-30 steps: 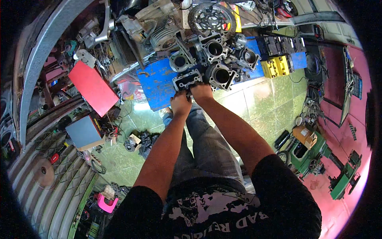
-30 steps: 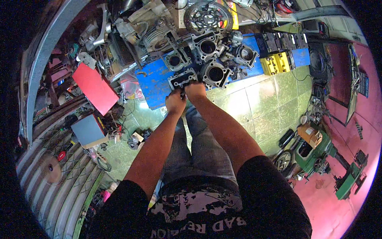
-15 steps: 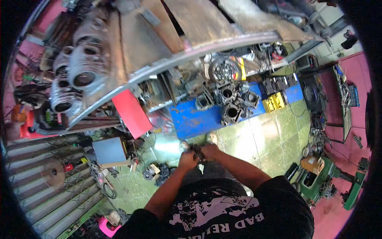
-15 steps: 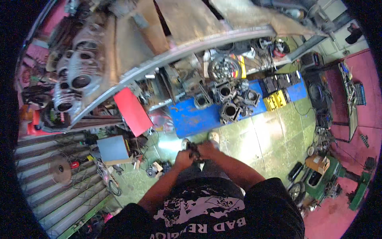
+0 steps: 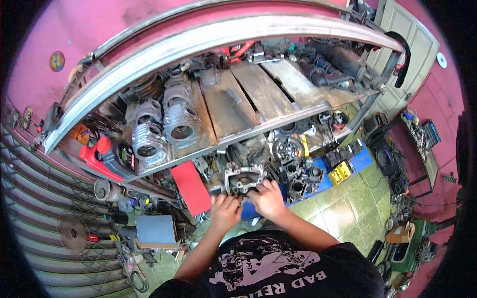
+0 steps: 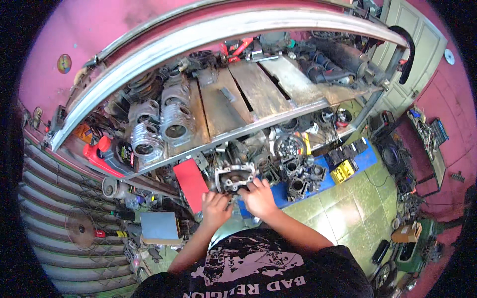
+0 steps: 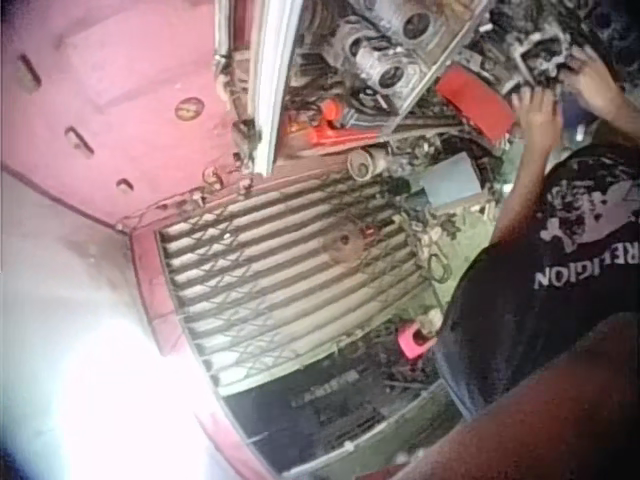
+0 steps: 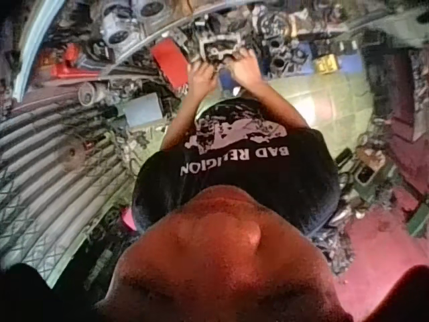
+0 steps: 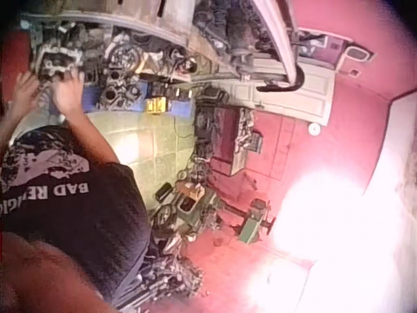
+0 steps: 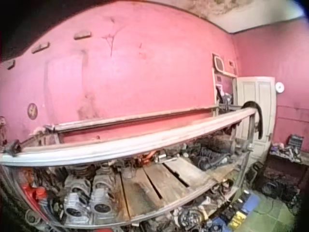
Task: The person scrubs various metal engine components, including cylinder heads and cylinder blocks, using a wire brush. The person holds each part with one hand and scrubs the surfaces and edges with the other hand, rotating the items to clean different sides. The parts are handled one at a time on a cluttered workbench.
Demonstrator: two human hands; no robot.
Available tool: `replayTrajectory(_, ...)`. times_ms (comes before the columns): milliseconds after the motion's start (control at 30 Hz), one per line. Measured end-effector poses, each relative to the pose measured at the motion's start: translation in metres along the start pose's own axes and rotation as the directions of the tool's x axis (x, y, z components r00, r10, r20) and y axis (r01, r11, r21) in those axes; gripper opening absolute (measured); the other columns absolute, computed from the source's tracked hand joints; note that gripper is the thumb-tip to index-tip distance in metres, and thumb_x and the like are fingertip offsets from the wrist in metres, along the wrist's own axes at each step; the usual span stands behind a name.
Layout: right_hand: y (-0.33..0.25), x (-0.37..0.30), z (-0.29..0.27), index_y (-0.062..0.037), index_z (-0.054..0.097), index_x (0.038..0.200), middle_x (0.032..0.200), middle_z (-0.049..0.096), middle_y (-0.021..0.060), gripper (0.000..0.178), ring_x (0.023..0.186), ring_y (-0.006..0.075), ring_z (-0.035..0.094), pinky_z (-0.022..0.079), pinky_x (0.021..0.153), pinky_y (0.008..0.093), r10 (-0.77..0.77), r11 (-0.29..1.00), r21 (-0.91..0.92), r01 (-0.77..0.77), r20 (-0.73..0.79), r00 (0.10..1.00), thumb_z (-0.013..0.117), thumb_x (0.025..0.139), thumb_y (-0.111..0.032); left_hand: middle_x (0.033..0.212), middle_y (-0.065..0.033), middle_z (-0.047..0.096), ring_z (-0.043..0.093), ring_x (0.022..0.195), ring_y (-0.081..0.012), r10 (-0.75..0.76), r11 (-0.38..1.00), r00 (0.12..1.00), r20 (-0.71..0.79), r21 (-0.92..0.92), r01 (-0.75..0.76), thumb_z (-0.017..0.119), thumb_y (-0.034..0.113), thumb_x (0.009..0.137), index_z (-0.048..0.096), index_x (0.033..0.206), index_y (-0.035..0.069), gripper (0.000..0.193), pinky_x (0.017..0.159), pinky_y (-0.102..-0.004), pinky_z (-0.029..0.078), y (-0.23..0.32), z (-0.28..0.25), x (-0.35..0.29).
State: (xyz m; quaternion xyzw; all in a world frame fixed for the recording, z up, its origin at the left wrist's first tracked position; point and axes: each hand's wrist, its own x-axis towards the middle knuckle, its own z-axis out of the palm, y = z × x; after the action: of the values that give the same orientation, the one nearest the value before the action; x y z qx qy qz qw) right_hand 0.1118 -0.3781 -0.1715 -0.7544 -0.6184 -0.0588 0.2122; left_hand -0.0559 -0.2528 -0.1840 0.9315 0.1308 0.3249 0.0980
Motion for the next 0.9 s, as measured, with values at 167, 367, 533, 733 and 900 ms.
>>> replayTrajectory(167, 0.011, 0.108, -0.077, -0.0180, 0.076, 0.097, 0.089, 0.068, 0.0077, 0.016, 0.100, 0.0295, 0.062, 0.044, 0.084, 0.0455, -0.203, 0.977, -0.101, 0.188, -0.174, 0.963, 0.071, 0.082, -0.019, 0.090, -0.0060, 0.064, 0.059, 0.089, -0.0293, 0.006, 0.999, 0.974, -0.227, 0.042, 0.003, 0.084, 0.011, 0.072, 0.070, 0.100, 0.010, 0.031, 0.079, -0.0466, 0.040, -0.019, -0.045, 0.094)
replayTrajectory(367, 0.051, 0.232, -0.097, -0.0212, 0.080, 0.113, 0.108, 0.077, 0.0088, 0.040, 0.116, 0.0305, 0.067, 0.051, 0.096, 0.0494, -0.203, 0.966, -0.096, 0.239, 0.288, 0.936, 0.086, 0.074, -0.030, 0.094, -0.0120, 0.067, 0.060, 0.094, -0.0352, -0.157, 0.987, 0.928, -0.339, -0.039, 0.153, 0.082, 0.014, 0.079, 0.068, 0.101, 0.005, 0.027, 0.083, -0.0486, 0.045, -0.060, -0.029, 0.167)
replayTrajectory(533, 0.067, 0.279, -0.096, -0.0256, 0.080, 0.119, 0.111, 0.079, 0.0092, 0.045, 0.118, 0.0295, 0.069, 0.049, 0.101, 0.0508, -0.234, 0.930, -0.152, 0.334, 0.457, 0.858, 0.089, 0.076, -0.036, 0.097, -0.0177, 0.068, 0.061, 0.096, -0.0394, -0.292, 0.955, 0.896, -0.335, -0.050, 0.292, 0.081, 0.015, 0.083, 0.067, 0.103, 0.002, 0.028, 0.085, -0.0507, 0.047, -0.076, -0.001, 0.182)
replayTrajectory(733, 0.084, 0.297, -0.089, -0.0263, 0.079, 0.121, 0.113, 0.078, 0.0086, 0.051, 0.115, 0.0301, 0.069, 0.046, 0.103, 0.0512, -0.218, 0.946, -0.126, 0.300, 0.436, 0.873, 0.090, 0.074, -0.042, 0.091, -0.0195, 0.068, 0.062, 0.089, -0.0399, -0.389, 0.914, 0.839, -0.381, -0.047, 0.403, 0.081, 0.010, 0.084, 0.068, 0.106, 0.000, 0.027, 0.077, -0.0497, 0.050, -0.077, 0.011, 0.203)
replayTrajectory(900, 0.105, 0.287, -0.106, -0.0277, 0.073, 0.130, 0.109, 0.078, 0.0118, 0.062, 0.112, 0.0309, 0.070, 0.046, 0.104, 0.0495, -0.213, 0.969, 0.173, 0.179, 0.207, 0.955, 0.090, 0.073, -0.043, 0.089, -0.0183, 0.069, 0.063, 0.088, -0.0387, -0.456, 0.870, 0.797, -0.396, -0.010, 0.493, 0.080, 0.012, 0.086, 0.068, 0.108, 0.001, 0.027, 0.078, -0.0495, 0.051, -0.084, 0.015, 0.205)
